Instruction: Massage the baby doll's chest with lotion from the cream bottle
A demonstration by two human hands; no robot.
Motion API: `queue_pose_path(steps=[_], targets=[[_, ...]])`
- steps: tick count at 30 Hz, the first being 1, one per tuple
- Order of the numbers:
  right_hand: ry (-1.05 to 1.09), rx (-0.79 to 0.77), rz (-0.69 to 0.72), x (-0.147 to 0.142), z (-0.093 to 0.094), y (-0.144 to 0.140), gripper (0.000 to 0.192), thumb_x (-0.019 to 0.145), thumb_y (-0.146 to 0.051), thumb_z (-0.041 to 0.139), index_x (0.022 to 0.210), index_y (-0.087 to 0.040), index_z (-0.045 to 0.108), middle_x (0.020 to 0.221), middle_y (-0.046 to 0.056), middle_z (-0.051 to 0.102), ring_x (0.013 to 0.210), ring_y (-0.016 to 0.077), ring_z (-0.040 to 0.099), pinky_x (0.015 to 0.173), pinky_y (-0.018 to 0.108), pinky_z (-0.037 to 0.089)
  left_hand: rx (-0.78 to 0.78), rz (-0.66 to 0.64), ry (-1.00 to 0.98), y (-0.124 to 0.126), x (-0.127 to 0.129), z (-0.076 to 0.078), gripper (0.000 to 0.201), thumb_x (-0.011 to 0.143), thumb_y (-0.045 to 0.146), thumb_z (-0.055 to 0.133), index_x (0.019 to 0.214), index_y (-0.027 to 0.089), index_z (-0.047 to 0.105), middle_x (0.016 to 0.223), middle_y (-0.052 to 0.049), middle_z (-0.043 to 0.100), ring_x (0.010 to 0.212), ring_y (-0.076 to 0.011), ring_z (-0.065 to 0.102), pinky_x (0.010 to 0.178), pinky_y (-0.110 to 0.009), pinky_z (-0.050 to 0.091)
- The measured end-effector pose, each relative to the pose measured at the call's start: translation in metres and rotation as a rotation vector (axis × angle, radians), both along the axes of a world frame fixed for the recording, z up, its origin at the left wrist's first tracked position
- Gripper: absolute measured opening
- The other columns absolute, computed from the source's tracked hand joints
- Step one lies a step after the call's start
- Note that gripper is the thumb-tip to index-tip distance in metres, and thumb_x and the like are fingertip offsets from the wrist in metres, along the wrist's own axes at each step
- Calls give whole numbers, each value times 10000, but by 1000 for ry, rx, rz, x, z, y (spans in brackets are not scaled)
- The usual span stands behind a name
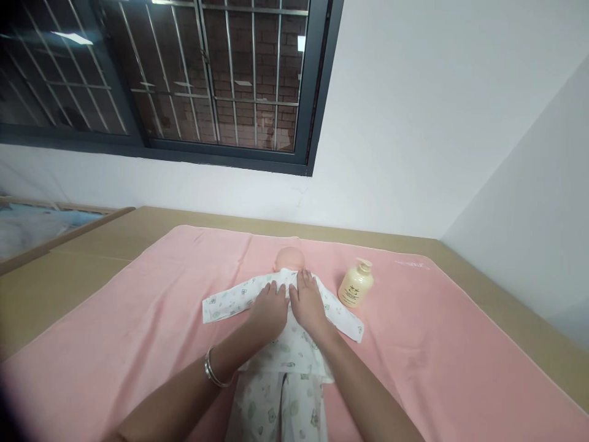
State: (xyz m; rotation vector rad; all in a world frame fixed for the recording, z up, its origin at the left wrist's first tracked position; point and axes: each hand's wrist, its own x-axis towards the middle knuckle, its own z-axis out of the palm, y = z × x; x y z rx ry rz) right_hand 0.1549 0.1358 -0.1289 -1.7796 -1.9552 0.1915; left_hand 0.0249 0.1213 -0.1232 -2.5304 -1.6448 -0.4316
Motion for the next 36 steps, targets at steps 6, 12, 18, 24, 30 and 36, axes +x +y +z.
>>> queue_pose_path(steps=[6, 12, 18, 24, 30, 36], targets=[[-185, 66, 9, -25, 3, -31, 533, 918, -230, 307, 1402, -19, 381, 1467, 184, 347, 1389, 313, 251, 1129, 474, 236, 67, 68, -295, 27, -6, -5, 409, 942, 253, 317, 1274, 106, 505, 1299, -178, 544, 1259, -304, 451, 1029, -507, 354], [-221, 98, 81, -32, 6, -47, 540, 873, -177, 370, 1395, -47, 411, 1433, 163, 414, 1387, 299, 265, 1135, 458, 231, 73, 6, -432, 38, -9, -15, 405, 933, 232, 325, 1265, 105, 521, 1346, -135, 528, 1334, -277, 372, 1109, -491, 284], [-14, 56, 49, -13, 3, -17, 506, 950, -300, 316, 1411, -106, 393, 1509, 102, 293, 1413, 238, 205, 1152, 444, 187, 51, -48, -499, 35, -7, -18, 408, 939, 211, 302, 1251, 111, 545, 1345, -109, 541, 1322, -234, 403, 1130, -457, 282], [42, 108, 22, -11, -8, -15, 510, 954, -318, 319, 1425, -129, 369, 1526, 96, 256, 1425, 235, 159, 1146, 446, 194, 83, -44, -528, 38, -7, -21, 383, 905, 200, 361, 1231, 158, 558, 1322, -89, 563, 1288, -233, 445, 1114, -472, 311], [41, 112, 7, -11, -11, -14, 532, 945, -329, 337, 1426, -102, 358, 1524, 122, 256, 1424, 238, 158, 1153, 429, 177, 80, -48, -525, 36, -7, -19, 380, 896, 195, 370, 1217, 150, 568, 1302, -98, 578, 1268, -234, 465, 1108, -465, 323], [40, 121, 9, -10, -13, -13, 530, 946, -336, 335, 1426, -111, 359, 1524, 120, 257, 1423, 242, 163, 1146, 433, 190, 87, -48, -538, 37, -7, -19, 382, 890, 202, 369, 1210, 152, 572, 1296, -93, 582, 1263, -238, 467, 1106, -471, 323]])
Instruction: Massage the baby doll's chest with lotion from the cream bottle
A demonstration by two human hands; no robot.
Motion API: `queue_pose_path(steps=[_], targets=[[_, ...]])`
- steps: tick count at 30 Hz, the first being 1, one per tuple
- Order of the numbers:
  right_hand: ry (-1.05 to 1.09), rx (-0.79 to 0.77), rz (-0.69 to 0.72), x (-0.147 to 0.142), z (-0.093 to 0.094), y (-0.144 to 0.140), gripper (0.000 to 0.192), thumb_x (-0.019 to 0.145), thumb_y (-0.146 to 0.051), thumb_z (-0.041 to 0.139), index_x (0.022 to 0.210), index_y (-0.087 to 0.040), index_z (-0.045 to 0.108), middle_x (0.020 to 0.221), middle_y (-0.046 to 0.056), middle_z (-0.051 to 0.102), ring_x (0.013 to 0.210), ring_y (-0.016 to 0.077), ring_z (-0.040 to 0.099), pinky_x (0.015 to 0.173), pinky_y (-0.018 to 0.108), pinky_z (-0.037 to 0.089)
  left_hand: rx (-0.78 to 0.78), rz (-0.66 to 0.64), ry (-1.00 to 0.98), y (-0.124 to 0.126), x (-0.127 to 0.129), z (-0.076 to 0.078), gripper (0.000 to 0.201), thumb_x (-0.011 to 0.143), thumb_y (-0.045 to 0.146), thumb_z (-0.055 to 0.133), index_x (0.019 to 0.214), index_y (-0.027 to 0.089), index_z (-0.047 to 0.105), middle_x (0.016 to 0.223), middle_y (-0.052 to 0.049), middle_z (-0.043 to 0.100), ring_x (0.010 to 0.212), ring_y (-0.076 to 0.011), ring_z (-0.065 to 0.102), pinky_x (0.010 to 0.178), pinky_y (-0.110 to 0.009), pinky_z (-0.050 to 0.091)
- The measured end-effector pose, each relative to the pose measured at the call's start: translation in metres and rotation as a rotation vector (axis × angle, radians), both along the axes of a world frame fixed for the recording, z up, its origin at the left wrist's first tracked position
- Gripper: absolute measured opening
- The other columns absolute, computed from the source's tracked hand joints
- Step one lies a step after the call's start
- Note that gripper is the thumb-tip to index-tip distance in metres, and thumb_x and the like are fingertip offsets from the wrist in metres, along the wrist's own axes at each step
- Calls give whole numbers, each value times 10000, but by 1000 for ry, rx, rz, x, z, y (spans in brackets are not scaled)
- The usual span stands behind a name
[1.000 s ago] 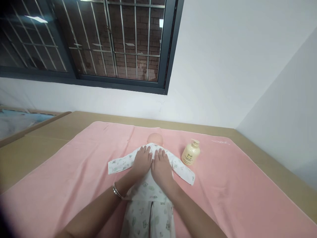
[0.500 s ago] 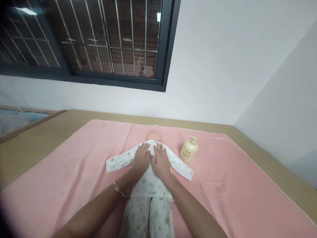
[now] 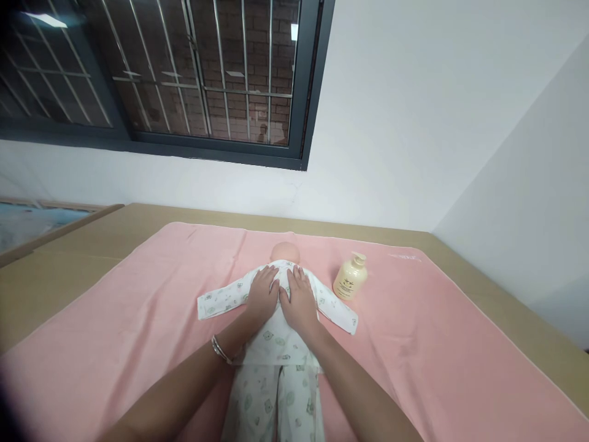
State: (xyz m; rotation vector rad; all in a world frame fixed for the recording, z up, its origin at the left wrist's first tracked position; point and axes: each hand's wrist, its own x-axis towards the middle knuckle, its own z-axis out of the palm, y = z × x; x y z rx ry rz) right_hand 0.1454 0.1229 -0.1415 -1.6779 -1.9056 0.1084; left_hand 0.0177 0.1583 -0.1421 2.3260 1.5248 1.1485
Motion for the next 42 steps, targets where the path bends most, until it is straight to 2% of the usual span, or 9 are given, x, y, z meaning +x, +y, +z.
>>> queue_pose_path(steps=[6, 10, 17, 22, 24, 27, 34, 38, 42], targets=[[-33, -35, -42, -3, 4, -6, 549, 952, -355, 332, 1440, -103, 335, 1524, 141, 246, 1419, 283, 167, 1137, 455, 209, -22, 25, 2, -1, 0, -1, 396, 890, 217, 373, 1223, 120, 563, 1322, -123, 556, 1291, -262, 433, 1113, -475, 309], [-120, -65, -80, -8, 8, -15, 530, 950, -345, 343, 1416, -99, 390, 1481, 160, 337, 1395, 328, 229, 1116, 476, 245, -7, 73, 33, -3, 0, -1, 402, 890, 226, 376, 1240, 122, 543, 1348, -139, 528, 1329, -282, 384, 1101, -498, 308], [14, -47, 35, 12, 7, 4, 505, 993, -351, 206, 1403, -141, 411, 1481, 105, 354, 1402, 225, 245, 1139, 448, 221, -55, 63, 245, -13, 3, 14, 433, 916, 195, 317, 1318, 139, 470, 1425, -155, 440, 1325, -308, 389, 1063, -531, 316], [13, -86, 35, 20, 4, 19, 521, 971, -326, 257, 1421, -86, 361, 1490, 138, 322, 1406, 228, 232, 1144, 451, 206, -92, 58, 394, -27, 7, 15, 477, 806, 140, 462, 1276, 67, 506, 1351, -231, 490, 1267, -371, 443, 1028, -521, 349], [-34, -85, 38, 16, 6, 15, 528, 967, -295, 248, 1437, -65, 322, 1498, 156, 297, 1411, 237, 214, 1144, 453, 200, -93, 74, 365, -29, 9, 13, 471, 785, 132, 482, 1245, 38, 524, 1320, -262, 502, 1252, -382, 455, 1020, -520, 355], [-114, -79, 26, 5, 11, 3, 528, 961, -263, 247, 1440, -52, 313, 1498, 173, 290, 1406, 254, 225, 1135, 450, 220, -64, 69, 285, -23, 7, 11, 400, 859, 180, 419, 1213, 41, 543, 1292, -249, 529, 1249, -349, 464, 1030, -513, 348], [-241, -75, -77, -12, 30, -25, 482, 929, -233, 320, 1351, -58, 473, 1354, 198, 498, 1297, 291, 423, 1077, 413, 310, -55, 10, 139, 9, -9, -3, 422, 940, 311, 340, 1312, 155, 462, 1385, -123, 491, 1317, -253, 398, 1097, -465, 285], [-133, -68, -34, -2, 33, -15, 441, 961, -291, 305, 1301, -139, 542, 1345, 148, 523, 1291, 260, 433, 1084, 405, 301, -53, 22, 109, 10, -7, -8, 416, 933, 303, 351, 1289, 142, 492, 1359, -129, 518, 1305, -256, 411, 1105, -476, 269], [-6, -43, -9, 9, 17, 4, 461, 978, -304, 277, 1373, -146, 456, 1454, 123, 396, 1377, 224, 302, 1138, 442, 197, -41, 33, 72, 8, -4, -8, 403, 924, 303, 372, 1268, 153, 518, 1337, -121, 540, 1288, -263, 428, 1108, -486, 267]])
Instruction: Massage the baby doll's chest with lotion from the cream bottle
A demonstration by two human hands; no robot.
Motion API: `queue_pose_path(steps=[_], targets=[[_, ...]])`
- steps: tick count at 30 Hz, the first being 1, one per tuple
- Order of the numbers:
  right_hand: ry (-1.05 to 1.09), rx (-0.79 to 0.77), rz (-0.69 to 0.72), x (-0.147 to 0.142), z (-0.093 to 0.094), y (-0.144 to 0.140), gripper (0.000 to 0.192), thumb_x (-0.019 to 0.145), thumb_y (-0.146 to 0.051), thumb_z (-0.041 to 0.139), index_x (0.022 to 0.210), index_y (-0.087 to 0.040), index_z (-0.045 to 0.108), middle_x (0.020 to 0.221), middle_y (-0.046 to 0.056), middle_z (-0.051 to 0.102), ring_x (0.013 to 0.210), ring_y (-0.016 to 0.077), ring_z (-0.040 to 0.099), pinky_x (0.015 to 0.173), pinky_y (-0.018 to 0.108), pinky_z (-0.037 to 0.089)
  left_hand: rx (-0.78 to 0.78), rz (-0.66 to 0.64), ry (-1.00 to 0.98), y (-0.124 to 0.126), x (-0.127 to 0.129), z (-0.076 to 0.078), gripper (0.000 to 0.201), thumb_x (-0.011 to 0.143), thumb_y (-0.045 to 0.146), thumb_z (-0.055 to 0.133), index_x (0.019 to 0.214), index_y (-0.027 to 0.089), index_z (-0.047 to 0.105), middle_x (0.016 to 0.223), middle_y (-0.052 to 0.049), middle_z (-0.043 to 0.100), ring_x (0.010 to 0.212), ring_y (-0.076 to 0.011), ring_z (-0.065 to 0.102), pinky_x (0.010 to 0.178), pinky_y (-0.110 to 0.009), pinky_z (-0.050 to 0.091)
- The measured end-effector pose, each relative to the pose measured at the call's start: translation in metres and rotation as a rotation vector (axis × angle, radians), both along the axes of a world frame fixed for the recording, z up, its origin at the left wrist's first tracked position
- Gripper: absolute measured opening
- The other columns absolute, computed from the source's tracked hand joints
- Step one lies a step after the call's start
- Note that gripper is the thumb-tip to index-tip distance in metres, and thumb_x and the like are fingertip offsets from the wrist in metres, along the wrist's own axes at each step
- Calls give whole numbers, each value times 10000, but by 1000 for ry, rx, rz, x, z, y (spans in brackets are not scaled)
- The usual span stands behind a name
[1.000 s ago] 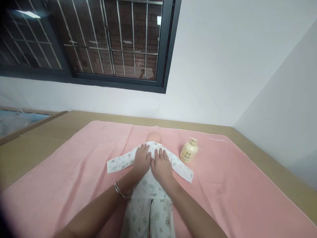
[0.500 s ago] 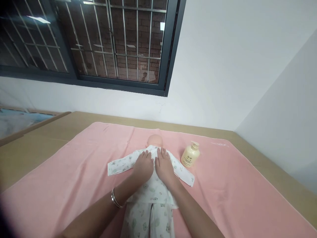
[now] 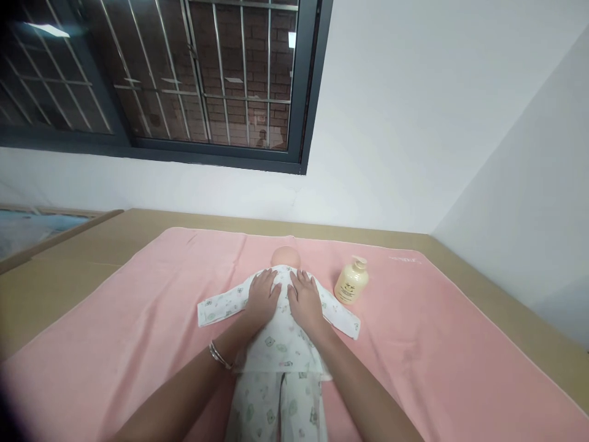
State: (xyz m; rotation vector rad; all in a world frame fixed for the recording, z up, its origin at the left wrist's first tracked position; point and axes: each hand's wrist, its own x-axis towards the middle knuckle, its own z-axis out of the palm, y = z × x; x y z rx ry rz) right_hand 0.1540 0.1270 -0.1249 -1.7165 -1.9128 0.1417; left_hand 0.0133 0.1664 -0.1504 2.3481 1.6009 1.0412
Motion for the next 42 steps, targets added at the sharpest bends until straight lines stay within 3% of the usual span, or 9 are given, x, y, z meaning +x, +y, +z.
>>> queue_pose_path(steps=[4, 9, 13, 18, 24, 28, 32, 38, 42], targets=[[49, 28, -6, 1, -8, 3, 462, 968, -302, 307, 1373, -135, 451, 1470, 133, 364, 1393, 228, 268, 1143, 471, 183, 14, -16, -56, -1, 0, -1, 392, 916, 295, 387, 1261, 168, 524, 1322, -117, 551, 1279, -263, 440, 1107, -495, 270], [63, 137, 15, -6, 13, -17, 469, 945, -283, 363, 1380, -126, 442, 1501, 128, 304, 1407, 237, 229, 1145, 474, 205, 87, -63, -156, -7, -2, -1, 391, 929, 267, 352, 1261, 152, 524, 1292, -127, 570, 1273, -270, 442, 1111, -504, 265], [57, 257, 5, -15, 12, -28, 465, 920, -229, 376, 1367, -132, 457, 1457, 93, 396, 1376, 215, 304, 1158, 459, 202, 159, -162, -284, -13, -2, 0, 392, 940, 249, 327, 1281, 165, 501, 1300, -121, 559, 1273, -252, 442, 1117, -472, 274], [34, 220, 32, -21, -4, -26, 450, 906, -153, 325, 1309, -106, 519, 1374, 106, 502, 1339, 209, 375, 1153, 462, 226, 79, -13, -461, -14, -2, -1, 453, 944, 288, 339, 1359, 108, 373, 1350, -183, 480, 1259, -268, 442, 1057, -493, 352], [-3, 292, 24, -22, 1, -29, 447, 897, -169, 372, 1318, -115, 511, 1404, 101, 468, 1358, 214, 344, 1152, 475, 220, 66, -29, -411, -11, -2, -2, 389, 929, 274, 373, 1280, 134, 465, 1271, -156, 553, 1194, -272, 494, 1035, -496, 376], [-75, 247, 84, -24, -2, -29, 429, 882, -141, 370, 1262, -120, 569, 1381, 115, 491, 1347, 243, 362, 1131, 504, 245, 98, -45, -370, -8, -2, -3, 316, 922, 244, 377, 1169, 149, 549, 1174, -135, 617, 1134, -262, 534, 1025, -490, 393], [-68, 269, 40, -23, 1, -29, 407, 883, -157, 387, 1237, -145, 590, 1413, 103, 456, 1366, 235, 328, 1144, 492, 212, 127, -71, -328, -6, -2, -3, 275, 909, 201, 380, 1084, 151, 587, 1139, -121, 636, 1115, -248, 544, 1030, -476, 393], [-169, 92, 87, -25, 6, -30, 445, 897, -170, 386, 1324, -164, 511, 1455, 95, 400, 1384, 268, 282, 1124, 497, 235, 116, -62, -260, -2, -3, 1, 275, 862, 165, 414, 1066, 152, 599, 1135, -122, 639, 1114, -256, 549, 1018, -489, 403], [-176, 35, 99, -18, 21, -32, 438, 890, -204, 425, 1318, -164, 514, 1441, 123, 416, 1343, 279, 358, 1089, 461, 303, 76, -44, -195, -9, 1, 9, 323, 851, 154, 400, 1110, 162, 593, 1180, -119, 624, 1169, -270, 522, 1048, -523, 363]])
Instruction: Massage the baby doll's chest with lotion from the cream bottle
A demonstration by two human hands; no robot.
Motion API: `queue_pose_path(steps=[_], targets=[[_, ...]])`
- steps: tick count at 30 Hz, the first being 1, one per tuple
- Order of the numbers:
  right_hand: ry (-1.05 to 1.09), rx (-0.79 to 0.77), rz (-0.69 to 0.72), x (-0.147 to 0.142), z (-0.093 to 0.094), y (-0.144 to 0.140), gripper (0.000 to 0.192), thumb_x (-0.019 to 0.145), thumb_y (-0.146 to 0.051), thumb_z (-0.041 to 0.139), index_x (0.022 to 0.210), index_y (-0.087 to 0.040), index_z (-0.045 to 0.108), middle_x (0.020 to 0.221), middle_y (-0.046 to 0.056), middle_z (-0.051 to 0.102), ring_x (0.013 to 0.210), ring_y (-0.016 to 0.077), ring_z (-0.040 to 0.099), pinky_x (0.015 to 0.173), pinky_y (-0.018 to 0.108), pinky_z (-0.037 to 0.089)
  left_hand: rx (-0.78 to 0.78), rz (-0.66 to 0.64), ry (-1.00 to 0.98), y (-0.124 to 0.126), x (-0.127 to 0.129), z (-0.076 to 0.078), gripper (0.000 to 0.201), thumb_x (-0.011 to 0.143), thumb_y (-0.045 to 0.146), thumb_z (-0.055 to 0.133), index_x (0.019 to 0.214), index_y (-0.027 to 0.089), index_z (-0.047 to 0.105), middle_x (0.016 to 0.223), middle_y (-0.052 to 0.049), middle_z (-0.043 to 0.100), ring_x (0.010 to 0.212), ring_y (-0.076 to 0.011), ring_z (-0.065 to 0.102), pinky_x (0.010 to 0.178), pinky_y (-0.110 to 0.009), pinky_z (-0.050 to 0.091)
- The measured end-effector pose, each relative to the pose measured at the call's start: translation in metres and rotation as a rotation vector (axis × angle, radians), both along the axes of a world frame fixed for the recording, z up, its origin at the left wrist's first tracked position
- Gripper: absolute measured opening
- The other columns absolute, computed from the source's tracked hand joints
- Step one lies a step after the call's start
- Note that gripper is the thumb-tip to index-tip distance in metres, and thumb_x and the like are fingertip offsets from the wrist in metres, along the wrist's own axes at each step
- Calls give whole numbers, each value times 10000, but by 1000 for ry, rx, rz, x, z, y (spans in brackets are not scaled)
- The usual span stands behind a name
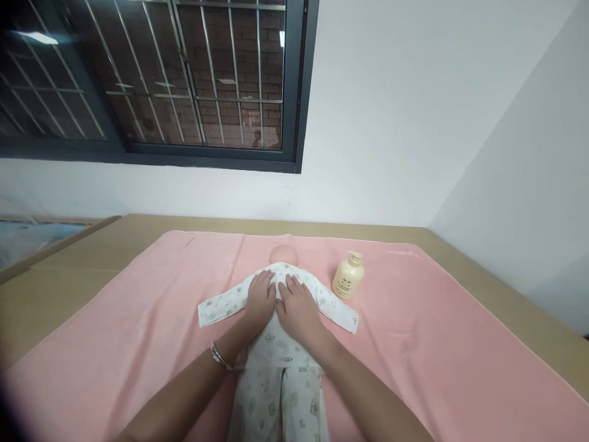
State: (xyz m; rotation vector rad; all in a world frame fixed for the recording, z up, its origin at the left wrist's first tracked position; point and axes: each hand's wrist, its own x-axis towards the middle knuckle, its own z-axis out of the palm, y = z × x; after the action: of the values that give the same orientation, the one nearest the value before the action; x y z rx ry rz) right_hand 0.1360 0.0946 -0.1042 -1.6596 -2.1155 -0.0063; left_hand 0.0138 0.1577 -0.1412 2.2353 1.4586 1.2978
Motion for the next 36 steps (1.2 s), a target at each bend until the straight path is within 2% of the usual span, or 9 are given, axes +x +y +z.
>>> queue_pose_path(steps=[6, 8, 11, 15, 20, 24, 28, 31, 36], targets=[[99, 7, -23, 23, 34, -1, 444, 873, -213, 435, 1303, -159, 533, 1401, 126, 467, 1257, 256, 475, 1029, 391, 390, -112, -144, -3, -32, 20, 16, 395, 746, 136, 515, 1124, 192, 613, 1320, -147, 538, 1339, -344, 352, 1113, -588, 204], [133, 17, -61, 34, 43, 1, 442, 885, -244, 427, 1303, -148, 535, 1404, 127, 464, 1277, 259, 454, 1037, 393, 382, -192, -209, -85, -42, 29, 26, 434, 667, 144, 596, 1096, 198, 630, 1339, -154, 520, 1361, -385, 299, 1122, -610, 133], [156, 58, -160, 56, 51, 8, 474, 898, -270, 403, 1341, -127, 492, 1440, 131, 415, 1345, 269, 357, 1076, 420, 326, -395, -382, -335, -44, 46, 49, 411, 695, 197, 611, 1106, 211, 627, 1288, -122, 569, 1297, -351, 410, 1123, -549, 208], [112, 125, -368, 92, 53, 21, 556, 887, -266, 404, 1389, -25, 394, 1481, 197, 318, 1403, 317, 204, 1117, 465, 230, -946, -633, -881, -17, 81, 77, 321, 817, 309, 531, 1090, 155, 606, 1196, -126, 623, 1195, -256, 530, 1089, -400, 333], [27, 120, -479, 121, 47, 35, 570, 861, -172, 373, 1379, 63, 356, 1451, 253, 338, 1384, 337, 240, 1118, 458, 218, -1294, -652, -1326, 31, 127, 93, 545, 905, 475, 331, 1268, 85, 447, 1312, -213, 514, 1124, -229, 593, 948, -346, 470], [0, 125, -479, 122, 42, 38, 520, 867, -150, 340, 1343, 42, 426, 1389, 239, 438, 1338, 320, 334, 1097, 452, 252, -1338, -685, -1418, 45, 151, 98, 609, 916, 494, 257, 1349, 77, 358, 1318, -218, 511, 1117, -245, 597, 907, -381, 497], [-36, 172, -504, 119, 41, 36, 488, 859, -131, 335, 1295, 28, 487, 1338, 242, 490, 1311, 331, 363, 1085, 479, 246, -1353, -684, -1430, 37, 160, 96, 630, 917, 481, 288, 1356, 32, 337, 1289, -236, 524, 1097, -251, 606, 894, -374, 509], [-18, 156, -523, 117, 42, 37, 501, 871, -156, 332, 1320, 27, 458, 1381, 240, 446, 1340, 342, 322, 1089, 530, 220, -1362, -699, -1402, 15, 152, 91, 536, 921, 449, 317, 1313, 100, 422, 1289, -184, 540, 1085, -243, 613, 901, -372, 507], [36, 111, -463, 87, 47, 25, 494, 891, -224, 365, 1328, -20, 473, 1475, 232, 305, 1399, 369, 186, 1098, 591, 165, -1382, -912, -1271, -39, 110, 89, 424, 916, 457, 343, 1236, 245, 523, 1214, -78, 620, 1116, -253, 593, 957, -459, 463]])
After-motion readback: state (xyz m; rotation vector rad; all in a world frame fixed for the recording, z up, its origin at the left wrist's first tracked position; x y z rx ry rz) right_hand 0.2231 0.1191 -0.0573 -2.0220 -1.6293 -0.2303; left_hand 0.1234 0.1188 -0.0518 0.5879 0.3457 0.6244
